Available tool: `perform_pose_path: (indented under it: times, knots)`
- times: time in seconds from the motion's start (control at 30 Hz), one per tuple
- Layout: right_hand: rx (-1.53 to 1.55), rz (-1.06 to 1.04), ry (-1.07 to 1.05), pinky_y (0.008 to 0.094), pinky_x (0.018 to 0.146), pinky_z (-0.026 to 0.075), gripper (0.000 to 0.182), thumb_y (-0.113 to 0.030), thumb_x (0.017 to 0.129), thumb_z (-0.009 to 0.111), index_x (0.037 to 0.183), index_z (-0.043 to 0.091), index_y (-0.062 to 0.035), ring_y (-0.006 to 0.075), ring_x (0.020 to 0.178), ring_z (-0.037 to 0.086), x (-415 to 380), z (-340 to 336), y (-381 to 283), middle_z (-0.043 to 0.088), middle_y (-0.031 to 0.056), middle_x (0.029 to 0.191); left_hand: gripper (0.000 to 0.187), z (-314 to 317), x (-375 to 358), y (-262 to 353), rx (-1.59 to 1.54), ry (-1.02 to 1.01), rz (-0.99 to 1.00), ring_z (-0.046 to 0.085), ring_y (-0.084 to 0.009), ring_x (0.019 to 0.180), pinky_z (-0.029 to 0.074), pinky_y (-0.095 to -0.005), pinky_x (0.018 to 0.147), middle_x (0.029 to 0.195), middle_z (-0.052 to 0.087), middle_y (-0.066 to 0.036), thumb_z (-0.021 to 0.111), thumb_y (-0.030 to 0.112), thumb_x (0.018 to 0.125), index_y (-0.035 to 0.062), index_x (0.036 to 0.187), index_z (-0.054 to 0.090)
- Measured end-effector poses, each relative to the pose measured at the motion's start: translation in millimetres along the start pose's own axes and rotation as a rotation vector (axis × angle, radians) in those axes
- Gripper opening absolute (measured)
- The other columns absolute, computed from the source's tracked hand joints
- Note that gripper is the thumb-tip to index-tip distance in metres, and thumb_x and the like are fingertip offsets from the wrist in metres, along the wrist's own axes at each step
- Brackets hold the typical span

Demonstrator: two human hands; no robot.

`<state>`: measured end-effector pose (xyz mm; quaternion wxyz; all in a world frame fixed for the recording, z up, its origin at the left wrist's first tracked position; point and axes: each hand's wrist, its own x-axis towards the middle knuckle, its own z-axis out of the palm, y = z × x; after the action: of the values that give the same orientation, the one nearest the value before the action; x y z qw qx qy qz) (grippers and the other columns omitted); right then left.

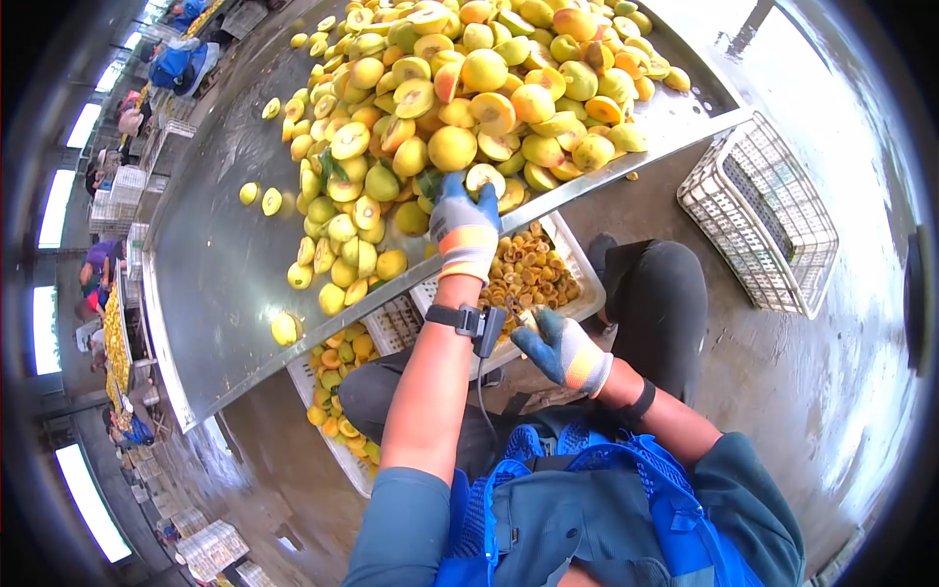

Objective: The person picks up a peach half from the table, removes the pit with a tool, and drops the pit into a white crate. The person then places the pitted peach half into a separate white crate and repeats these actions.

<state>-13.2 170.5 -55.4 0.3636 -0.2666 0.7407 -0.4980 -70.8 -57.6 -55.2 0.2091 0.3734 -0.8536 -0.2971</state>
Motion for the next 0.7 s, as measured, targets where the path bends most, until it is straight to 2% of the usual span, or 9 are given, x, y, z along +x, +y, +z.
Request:
perform_pose_path:
  times: [0.1, 0.13, 0.2, 0.23, 0.27, 0.33, 0.37, 0.53, 0.7]
  knots:
    - [0.085, -0.023, 0.061, 0.0453, 0.063, 0.05, 0.032, -0.026, 0.1, 0.068, 0.107, 0.061, 0.004, 0.0315, 0.073, 0.07, 1, -5, -3, 0.069, 0.0243, 0.081, 0.038, -3, -3, -12, -0.252, 0.021, -0.02, 0.074, -0.0322, 0.085, 0.057, -0.0414, 0.081, 0.098, 0.076, -0.021, 0.077, 0.029, 0.084, 0.0005, 0.108, 0.074]
    - [0.1, -0.082, 0.066, 0.0449, 0.066, 0.051, 0.032, -0.026, 0.101, 0.067, 0.11, 0.061, 0.0041, 0.0316, 0.077, 0.071, 1, -13, -13, 0.069, 0.0247, 0.084, 0.034, -2, 1, -22, -0.468, 0.075, 0.029, 0.073, -0.0288, 0.081, 0.057, -0.0387, 0.079, 0.094, 0.076, -0.019, 0.074, 0.026, 0.086, -0.0016, 0.106, 0.074]
    - [0.147, -0.128, 0.026, 0.0445, 0.068, 0.052, 0.031, -0.025, 0.102, 0.066, 0.112, 0.06, 0.0039, 0.0317, 0.08, 0.072, 5, -24, -31, 0.07, 0.024, 0.087, 0.027, -16, -10, -32, -0.72, 0.11, -0.182, 0.071, -0.0265, 0.084, 0.056, -0.0378, 0.08, 0.097, 0.075, -0.015, 0.067, 0.021, 0.091, -0.0025, 0.102, 0.073]
    - [0.161, -0.165, 0.029, 0.0438, 0.069, 0.052, 0.03, -0.024, 0.102, 0.065, 0.113, 0.06, 0.0032, 0.0313, 0.082, 0.072, 6, -27, -41, 0.07, 0.0233, 0.089, 0.025, -24, -18, -40, -0.743, 0.155, 0.012, 0.069, -0.0235, 0.089, 0.056, -0.036, 0.081, 0.102, 0.07, -0.011, 0.058, 0.02, 0.095, -0.0005, 0.1, 0.07]
    - [0.145, -0.195, 0.018, 0.0439, 0.069, 0.052, 0.026, -0.022, 0.104, 0.063, 0.112, 0.06, 0.0025, 0.0311, 0.083, 0.072, 7, -31, -51, 0.07, 0.0232, 0.089, 0.024, -23, -27, -55, -1.094, 0.151, -0.215, 0.066, -0.0173, 0.09, 0.056, -0.0329, 0.075, 0.097, 0.067, -0.006, 0.055, 0.024, 0.097, 0.0036, 0.104, 0.066]
    - [0.243, -0.142, -0.075, 0.0449, 0.068, 0.052, 0.025, -0.021, 0.104, 0.062, 0.109, 0.06, 0.0031, 0.0343, 0.083, 0.072, 10, -32, -66, 0.069, 0.0232, 0.088, 0.03, -49, -61, -33, -1.465, 0.005, -0.355, 0.069, -0.023, 0.099, 0.06, -0.0385, 0.083, 0.104, 0.068, -0.01, 0.05, 0.026, 0.098, 0.0021, 0.11, 0.063]
    - [0.139, -0.31, -0.09, 0.0472, 0.067, 0.052, 0.024, -0.021, 0.105, 0.06, 0.106, 0.059, 0.0037, 0.0414, 0.081, 0.071, 13, -31, -68, 0.069, 0.0246, 0.086, 0.036, -66, -76, -14, -1.597, -0.009, -0.511, 0.07, -0.0283, 0.106, 0.062, -0.0429, 0.089, 0.112, 0.069, -0.015, 0.047, 0.029, 0.099, 0.0006, 0.115, 0.062]
    - [-0.053, -0.348, -0.104, 0.0526, 0.069, 0.053, 0.034, -0.029, 0.105, 0.059, 0.111, 0.061, 0.0042, 0.049, 0.084, 0.07, 7, -15, -92, 0.069, 0.0304, 0.087, 0.039, -81, -136, -11, -1.372, 0.006, -0.291, 0.066, -0.0294, 0.109, 0.056, -0.0411, 0.096, 0.118, 0.067, -0.014, 0.046, 0.03, 0.098, 0.004, 0.124, 0.059]
    - [-0.218, -0.212, -0.156, 0.0546, 0.076, 0.055, 0.044, -0.038, 0.105, 0.057, 0.117, 0.062, 0.004, 0.0503, 0.089, 0.069, -9, 2, -96, 0.07, 0.0325, 0.092, 0.03, -113, -164, 15, -1.695, 0.083, -0.459, 0.066, -0.0288, 0.105, 0.056, -0.0446, 0.095, 0.11, 0.068, -0.012, 0.054, 0.035, 0.099, 0.0118, 0.116, 0.059]
